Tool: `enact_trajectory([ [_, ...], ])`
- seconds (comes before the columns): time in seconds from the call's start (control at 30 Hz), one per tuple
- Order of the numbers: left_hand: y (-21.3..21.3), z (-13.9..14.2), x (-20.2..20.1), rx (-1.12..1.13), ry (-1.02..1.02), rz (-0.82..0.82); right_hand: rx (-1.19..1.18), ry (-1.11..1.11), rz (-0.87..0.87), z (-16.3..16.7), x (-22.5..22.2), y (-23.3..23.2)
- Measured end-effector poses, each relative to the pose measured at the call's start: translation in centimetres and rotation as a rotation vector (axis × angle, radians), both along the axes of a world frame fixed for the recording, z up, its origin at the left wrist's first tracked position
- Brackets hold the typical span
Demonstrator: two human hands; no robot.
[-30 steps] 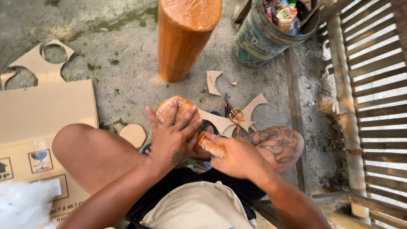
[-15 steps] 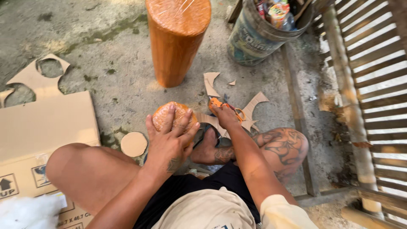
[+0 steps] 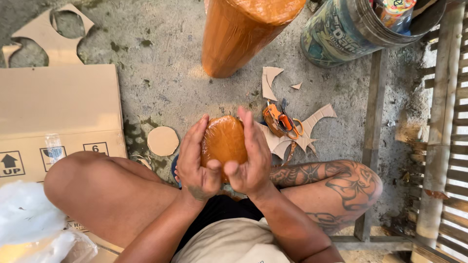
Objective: The person cuts a circular piece of cardboard with scissors, places it on a cardboard cylinder, and secures it with orange tape. They then trim the excess tape and cardboard edges to fit the cylinder.
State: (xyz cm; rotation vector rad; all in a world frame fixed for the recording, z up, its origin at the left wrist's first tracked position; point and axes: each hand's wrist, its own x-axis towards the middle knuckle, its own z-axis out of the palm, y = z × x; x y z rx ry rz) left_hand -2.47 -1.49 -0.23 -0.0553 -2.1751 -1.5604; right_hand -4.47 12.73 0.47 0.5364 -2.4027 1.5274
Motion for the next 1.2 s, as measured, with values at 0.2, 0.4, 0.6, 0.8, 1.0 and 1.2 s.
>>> enact_trajectory([
  [0.2, -0.4, -1.0, -0.1, 0.171, 0.008, 0.030, -0.156, 0.010, -0.035, -1.7, -0.2, -0.7],
  [0.4, -0.9, -0.8, 0.6, 0.118, -0.072, 0.002, -0.206, -0.028, -0.064, -3.2, 1.1, -0.8],
  [0.6, -1.3, -0.5, 1.7, 0.061, -0.023, 0.001, 0.092, 0.111, 0.165, -1.2, 1.0, 1.5],
  [0.8, -1.0, -1.2, 2.5, 0.109, 0.094, -0.054, 0.436, -0.080, 0.511, 3.4, -3.7, 3.4],
  [1.0, -1.2, -1.5, 2.7, 0.065, 0.083, -0.011, 0.523, -0.347, 0.280, 4.8, -5.3, 0.3],
  [1.2, -1.5, -2.9, 2.5, -0.114, 0.170, -0.038, 0.320, -0.581, -0.028, 3.0, -6.6, -1.2],
])
